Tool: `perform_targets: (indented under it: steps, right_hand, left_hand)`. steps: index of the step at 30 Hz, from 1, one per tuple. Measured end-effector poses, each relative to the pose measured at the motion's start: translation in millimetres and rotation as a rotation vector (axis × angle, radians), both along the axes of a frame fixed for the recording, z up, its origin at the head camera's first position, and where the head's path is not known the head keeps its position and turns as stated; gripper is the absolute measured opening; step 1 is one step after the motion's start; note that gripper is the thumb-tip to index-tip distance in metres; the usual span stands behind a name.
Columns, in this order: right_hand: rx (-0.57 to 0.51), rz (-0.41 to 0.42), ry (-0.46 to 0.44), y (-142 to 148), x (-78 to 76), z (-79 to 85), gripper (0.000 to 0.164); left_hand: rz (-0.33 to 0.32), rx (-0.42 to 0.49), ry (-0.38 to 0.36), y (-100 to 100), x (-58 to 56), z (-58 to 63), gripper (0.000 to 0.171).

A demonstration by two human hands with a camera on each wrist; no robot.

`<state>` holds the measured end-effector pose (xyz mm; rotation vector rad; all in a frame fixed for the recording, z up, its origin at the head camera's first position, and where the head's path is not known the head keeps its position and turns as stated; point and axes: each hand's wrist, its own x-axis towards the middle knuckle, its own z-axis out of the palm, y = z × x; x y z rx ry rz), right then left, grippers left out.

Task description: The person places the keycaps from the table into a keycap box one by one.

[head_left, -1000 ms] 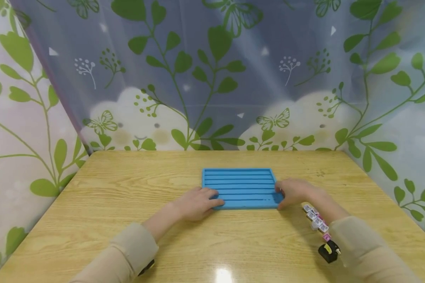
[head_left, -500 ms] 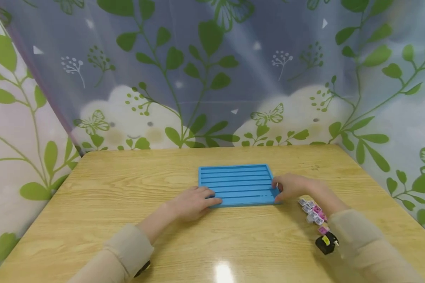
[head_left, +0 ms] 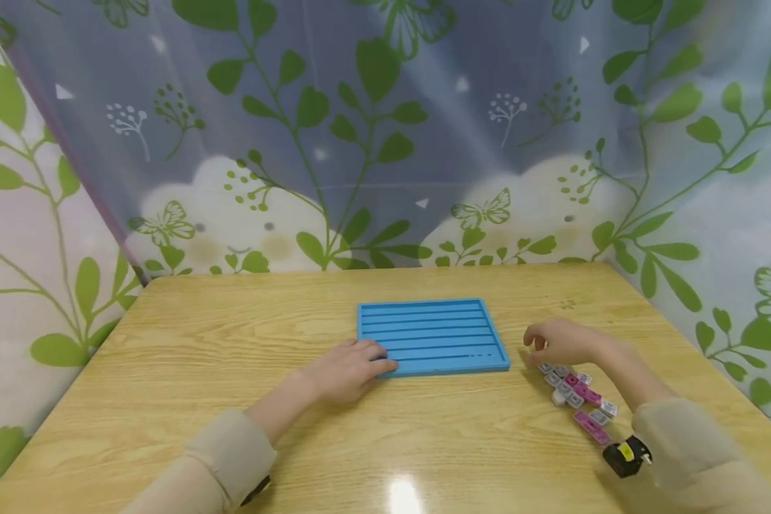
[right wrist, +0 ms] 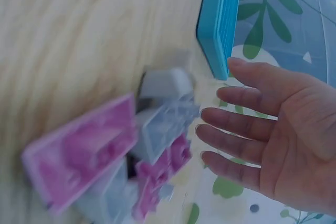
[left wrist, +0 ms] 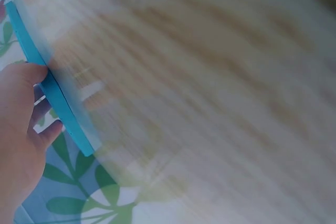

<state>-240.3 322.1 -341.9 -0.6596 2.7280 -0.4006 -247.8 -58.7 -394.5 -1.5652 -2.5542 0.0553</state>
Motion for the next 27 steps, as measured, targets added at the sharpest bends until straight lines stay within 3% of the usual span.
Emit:
perform_targets:
  steps: [11,20,27]
  right_hand:
    - [0.04,-0.051,-0.026,13,16.5,-4.8,0.029]
    - [0.047,-0.053,-0.056,11,18.8,-7.4,0.032]
    - [0.05,-0.069,-0.067,12,15.7,-7.3,0.031]
  left_hand:
    - [0.007,-0.002,0.007,2,1.3,-2.8,0.033]
    - [-0.01,0.016,0.016,0,0.3,-5.0,0.032]
    - [0.017,0.006,-0.003,0,0.6,-2.2,0.032]
